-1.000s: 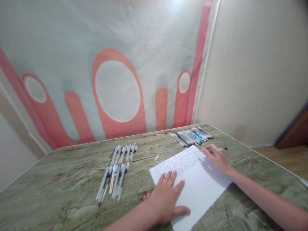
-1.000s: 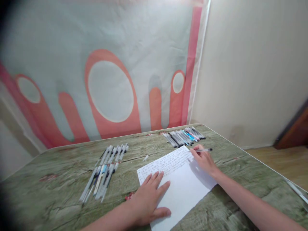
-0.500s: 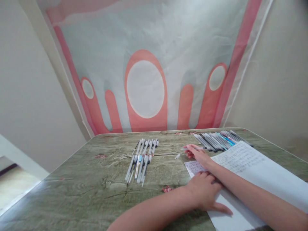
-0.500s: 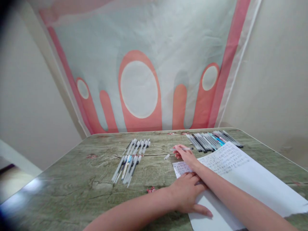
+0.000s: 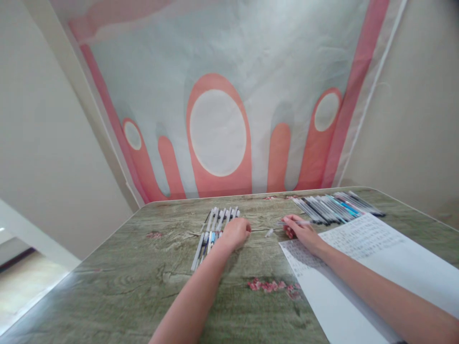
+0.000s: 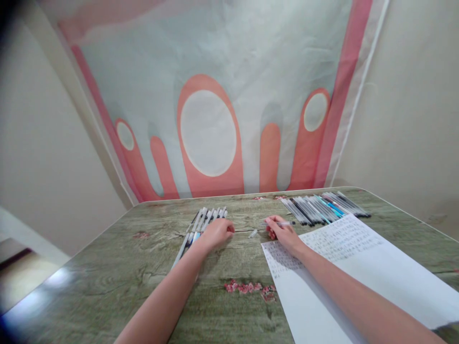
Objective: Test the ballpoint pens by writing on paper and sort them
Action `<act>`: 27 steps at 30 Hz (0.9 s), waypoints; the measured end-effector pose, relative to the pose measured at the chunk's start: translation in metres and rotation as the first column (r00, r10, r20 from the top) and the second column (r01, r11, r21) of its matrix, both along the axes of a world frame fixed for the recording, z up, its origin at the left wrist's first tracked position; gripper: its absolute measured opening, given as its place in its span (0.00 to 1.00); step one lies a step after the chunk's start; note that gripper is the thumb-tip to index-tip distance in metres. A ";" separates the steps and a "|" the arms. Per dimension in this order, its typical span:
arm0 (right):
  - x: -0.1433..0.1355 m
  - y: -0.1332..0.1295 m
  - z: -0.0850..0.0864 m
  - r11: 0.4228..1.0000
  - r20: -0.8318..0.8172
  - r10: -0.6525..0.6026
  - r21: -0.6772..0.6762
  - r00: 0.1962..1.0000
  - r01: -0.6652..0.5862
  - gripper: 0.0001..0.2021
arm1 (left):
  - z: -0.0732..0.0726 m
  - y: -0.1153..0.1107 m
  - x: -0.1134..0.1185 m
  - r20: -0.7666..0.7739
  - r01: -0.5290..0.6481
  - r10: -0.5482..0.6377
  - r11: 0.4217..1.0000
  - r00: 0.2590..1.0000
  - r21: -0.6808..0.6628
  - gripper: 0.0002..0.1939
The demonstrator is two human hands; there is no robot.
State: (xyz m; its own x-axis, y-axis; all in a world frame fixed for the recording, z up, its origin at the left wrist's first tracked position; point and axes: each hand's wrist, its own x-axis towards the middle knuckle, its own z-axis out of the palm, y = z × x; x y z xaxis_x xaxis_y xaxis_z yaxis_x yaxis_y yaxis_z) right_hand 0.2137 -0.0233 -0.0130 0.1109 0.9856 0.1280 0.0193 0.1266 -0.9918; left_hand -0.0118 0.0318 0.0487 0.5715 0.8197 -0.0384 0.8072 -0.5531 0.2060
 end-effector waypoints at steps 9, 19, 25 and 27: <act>0.002 0.000 -0.002 1.000 0.013 0.002 -0.025 1.000 -0.002 0.16 | -0.027 0.017 -0.010 0.157 0.021 -0.008 0.997 0.988 -0.079 0.06; -0.001 -0.001 -0.001 1.000 0.044 0.001 -0.025 0.999 0.000 0.19 | -0.024 0.002 0.015 0.663 0.048 0.209 0.937 0.719 -0.347 0.06; 0.004 0.000 -0.010 0.999 0.089 0.026 -0.038 0.996 -0.023 0.18 | -0.048 -0.016 0.044 0.721 0.215 0.538 0.716 0.438 -0.664 0.10; 0.005 0.002 -0.014 0.999 0.100 0.024 -0.041 0.995 -0.019 0.19 | -0.056 -0.018 0.046 0.713 0.250 0.599 0.674 0.366 -0.695 0.12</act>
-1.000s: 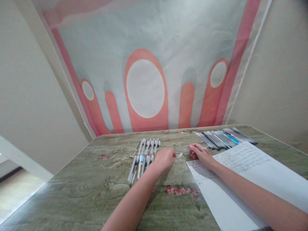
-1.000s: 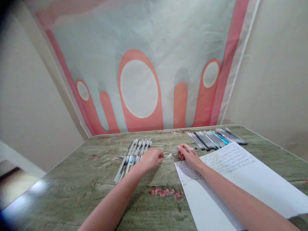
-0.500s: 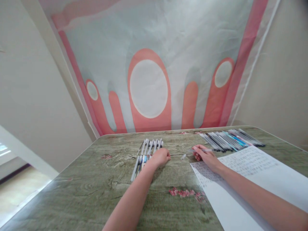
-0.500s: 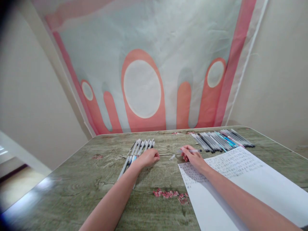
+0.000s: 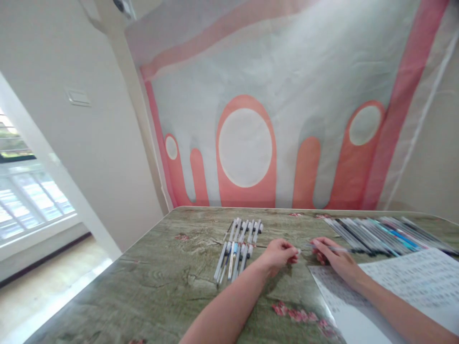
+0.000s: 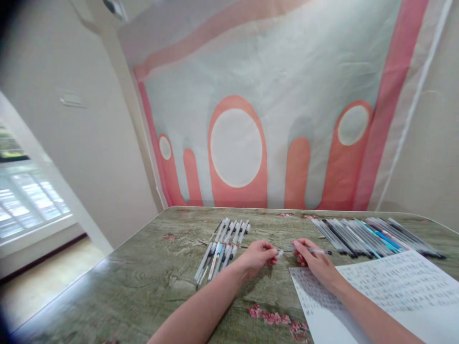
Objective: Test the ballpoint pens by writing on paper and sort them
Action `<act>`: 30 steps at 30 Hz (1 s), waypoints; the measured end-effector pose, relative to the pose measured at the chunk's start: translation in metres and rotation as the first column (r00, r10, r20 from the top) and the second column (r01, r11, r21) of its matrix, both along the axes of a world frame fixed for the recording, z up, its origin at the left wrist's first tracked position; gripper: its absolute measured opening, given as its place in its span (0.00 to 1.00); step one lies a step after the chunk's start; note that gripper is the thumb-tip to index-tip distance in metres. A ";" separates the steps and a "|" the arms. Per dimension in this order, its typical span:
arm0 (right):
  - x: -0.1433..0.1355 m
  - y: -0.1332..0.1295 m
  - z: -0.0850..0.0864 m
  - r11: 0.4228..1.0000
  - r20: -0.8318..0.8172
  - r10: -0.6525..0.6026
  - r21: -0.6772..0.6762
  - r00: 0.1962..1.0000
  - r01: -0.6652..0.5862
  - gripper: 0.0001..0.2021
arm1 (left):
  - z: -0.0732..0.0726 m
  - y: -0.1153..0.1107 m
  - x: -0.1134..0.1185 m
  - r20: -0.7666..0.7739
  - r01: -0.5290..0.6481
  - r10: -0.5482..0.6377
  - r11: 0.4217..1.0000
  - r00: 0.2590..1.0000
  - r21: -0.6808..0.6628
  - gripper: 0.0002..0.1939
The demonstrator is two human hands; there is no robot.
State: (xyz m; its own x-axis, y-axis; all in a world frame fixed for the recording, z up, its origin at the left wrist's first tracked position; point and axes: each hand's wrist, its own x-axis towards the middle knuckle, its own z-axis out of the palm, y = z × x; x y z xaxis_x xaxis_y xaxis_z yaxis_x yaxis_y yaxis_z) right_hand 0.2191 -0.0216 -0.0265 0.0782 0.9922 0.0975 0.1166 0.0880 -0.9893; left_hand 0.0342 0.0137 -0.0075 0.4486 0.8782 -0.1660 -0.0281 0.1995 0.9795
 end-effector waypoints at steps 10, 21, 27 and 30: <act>-0.009 -0.009 0.013 0.974 0.318 -0.040 0.224 0.947 -0.034 0.17 | -0.001 0.001 0.002 0.269 -0.167 0.218 0.966 0.938 -0.198 0.09; -0.021 -0.023 0.022 0.853 0.658 -0.146 0.461 0.738 -0.243 0.15 | 0.002 0.000 0.002 0.428 -0.181 0.328 0.919 0.842 -0.349 0.04; -0.020 -0.021 0.019 0.852 0.683 -0.148 0.455 0.716 -0.258 0.16 | 0.010 -0.002 -0.001 0.460 -0.108 0.296 0.914 0.837 -0.391 0.06; -0.021 -0.021 0.018 0.839 0.684 -0.150 0.470 0.714 -0.274 0.16 | 0.011 -0.003 -0.001 0.462 -0.090 0.285 0.913 0.840 -0.398 0.06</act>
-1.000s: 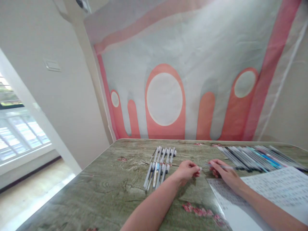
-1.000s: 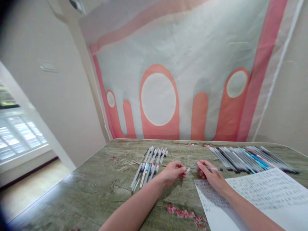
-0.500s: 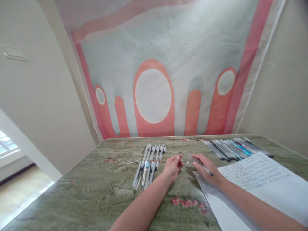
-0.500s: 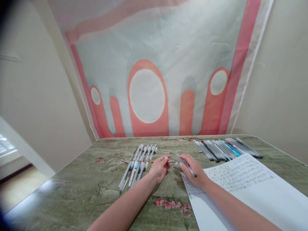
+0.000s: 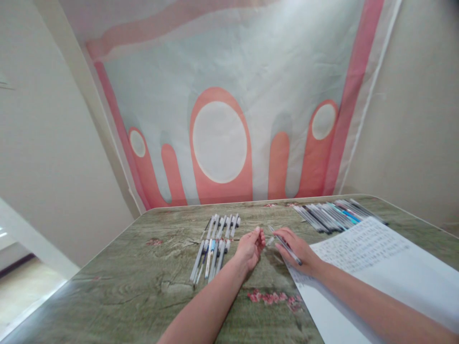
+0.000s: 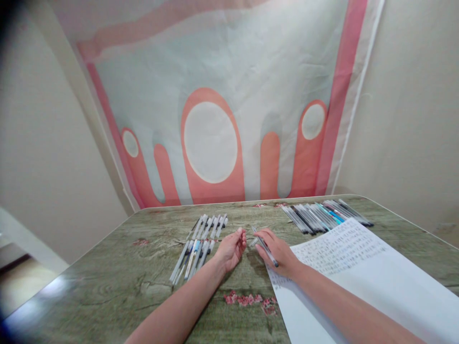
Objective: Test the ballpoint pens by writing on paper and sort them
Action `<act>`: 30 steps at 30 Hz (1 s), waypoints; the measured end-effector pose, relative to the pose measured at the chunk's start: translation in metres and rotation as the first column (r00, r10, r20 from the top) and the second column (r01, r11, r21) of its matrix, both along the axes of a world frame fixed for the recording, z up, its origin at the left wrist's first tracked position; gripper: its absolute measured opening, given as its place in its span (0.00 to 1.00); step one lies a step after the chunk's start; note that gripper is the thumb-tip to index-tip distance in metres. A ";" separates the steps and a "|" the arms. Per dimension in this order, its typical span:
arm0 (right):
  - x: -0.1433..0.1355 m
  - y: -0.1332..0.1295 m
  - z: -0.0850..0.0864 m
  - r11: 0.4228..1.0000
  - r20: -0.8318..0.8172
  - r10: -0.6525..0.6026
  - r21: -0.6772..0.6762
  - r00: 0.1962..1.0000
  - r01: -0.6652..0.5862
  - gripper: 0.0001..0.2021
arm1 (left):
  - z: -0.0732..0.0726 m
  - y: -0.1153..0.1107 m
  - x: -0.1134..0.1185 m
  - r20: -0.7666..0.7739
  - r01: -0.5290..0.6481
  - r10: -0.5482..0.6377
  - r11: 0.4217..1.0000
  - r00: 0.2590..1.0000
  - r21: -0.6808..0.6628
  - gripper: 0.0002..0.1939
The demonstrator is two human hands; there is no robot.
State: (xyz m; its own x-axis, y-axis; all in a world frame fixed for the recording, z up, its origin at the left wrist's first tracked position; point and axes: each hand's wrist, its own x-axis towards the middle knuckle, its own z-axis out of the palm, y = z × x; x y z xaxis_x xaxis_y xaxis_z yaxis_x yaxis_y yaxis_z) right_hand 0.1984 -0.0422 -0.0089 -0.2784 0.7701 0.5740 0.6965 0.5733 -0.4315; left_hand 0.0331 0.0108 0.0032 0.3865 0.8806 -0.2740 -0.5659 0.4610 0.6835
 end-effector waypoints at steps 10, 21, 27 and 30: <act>-0.002 -0.005 0.007 1.000 0.010 -0.001 0.007 1.000 0.001 0.16 | -0.006 0.003 -0.003 -0.005 0.030 -0.030 0.998 1.000 0.054 0.07; -0.002 -0.005 0.006 0.990 0.073 0.046 0.127 0.996 -0.055 0.19 | 0.002 0.003 -0.006 0.050 -0.015 0.015 1.000 0.999 -0.001 0.13; -0.004 -0.010 0.010 0.979 0.171 0.087 0.165 0.981 -0.116 0.21 | 0.008 0.000 -0.006 0.056 -0.005 0.007 0.999 0.998 -0.037 0.13; -0.005 -0.011 0.012 0.974 0.180 0.107 0.176 0.978 -0.140 0.20 | 0.009 0.000 -0.006 0.042 -0.010 0.012 0.999 0.999 -0.052 0.15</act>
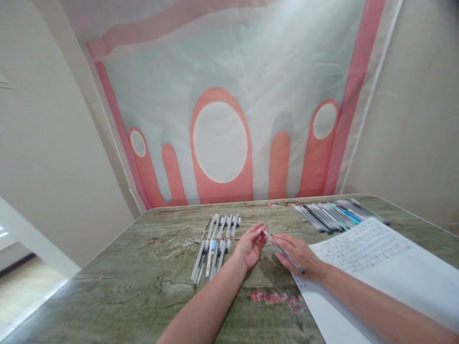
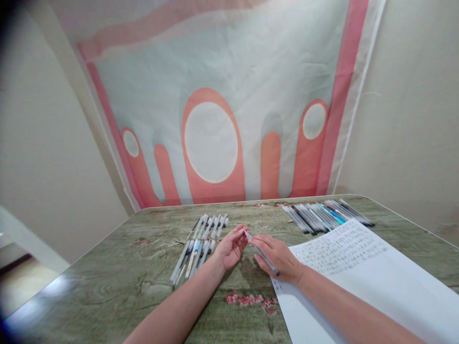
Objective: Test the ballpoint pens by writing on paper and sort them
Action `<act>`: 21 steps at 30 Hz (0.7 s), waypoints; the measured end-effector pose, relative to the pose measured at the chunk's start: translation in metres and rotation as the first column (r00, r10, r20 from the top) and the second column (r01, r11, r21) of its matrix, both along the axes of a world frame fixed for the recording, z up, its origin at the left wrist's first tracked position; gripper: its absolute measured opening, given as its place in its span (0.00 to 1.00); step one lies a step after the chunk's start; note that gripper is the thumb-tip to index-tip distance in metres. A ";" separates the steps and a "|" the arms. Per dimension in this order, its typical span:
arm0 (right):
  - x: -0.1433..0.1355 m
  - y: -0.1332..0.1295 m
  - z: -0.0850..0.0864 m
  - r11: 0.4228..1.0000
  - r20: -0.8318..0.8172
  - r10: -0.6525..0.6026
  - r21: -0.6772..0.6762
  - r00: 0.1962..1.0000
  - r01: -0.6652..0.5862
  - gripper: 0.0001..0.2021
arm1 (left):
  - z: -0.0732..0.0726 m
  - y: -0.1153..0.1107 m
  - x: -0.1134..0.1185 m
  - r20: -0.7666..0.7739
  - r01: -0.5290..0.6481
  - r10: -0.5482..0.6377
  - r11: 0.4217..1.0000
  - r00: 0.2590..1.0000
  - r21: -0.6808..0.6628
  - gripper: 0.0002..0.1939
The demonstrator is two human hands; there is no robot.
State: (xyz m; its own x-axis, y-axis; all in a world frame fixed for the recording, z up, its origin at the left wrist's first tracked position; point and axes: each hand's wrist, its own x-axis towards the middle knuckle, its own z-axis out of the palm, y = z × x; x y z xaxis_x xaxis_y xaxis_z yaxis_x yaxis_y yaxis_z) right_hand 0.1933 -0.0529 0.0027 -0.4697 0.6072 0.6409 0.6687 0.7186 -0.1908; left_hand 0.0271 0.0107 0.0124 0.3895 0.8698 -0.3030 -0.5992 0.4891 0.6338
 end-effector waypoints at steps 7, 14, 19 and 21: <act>-0.001 0.000 0.001 1.000 0.002 0.009 -0.002 1.000 -0.009 0.20 | -0.001 0.002 -0.002 0.025 0.013 -0.013 1.000 1.000 -0.015 0.15; -0.002 0.000 0.001 1.000 0.037 -0.001 -0.021 0.999 0.002 0.21 | -0.003 0.003 -0.002 0.076 0.045 -0.043 0.999 0.996 -0.014 0.17; -0.003 0.001 -0.001 1.000 0.048 -0.018 -0.018 0.999 0.019 0.21 | -0.003 0.003 -0.002 0.055 0.045 -0.045 0.999 0.997 -0.012 0.17; -0.003 0.001 -0.001 1.000 0.056 -0.021 -0.021 0.998 0.022 0.21 | -0.003 0.003 -0.002 0.043 0.052 -0.051 0.999 0.998 -0.007 0.17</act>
State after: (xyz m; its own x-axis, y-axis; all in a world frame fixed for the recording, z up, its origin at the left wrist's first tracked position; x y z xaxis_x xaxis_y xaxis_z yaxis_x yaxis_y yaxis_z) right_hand 0.1907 -0.0521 0.0021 -0.4907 0.6308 0.6011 0.6939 0.7001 -0.1682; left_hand 0.0246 0.0134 0.0097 0.4464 0.8458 -0.2920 -0.5994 0.5249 0.6043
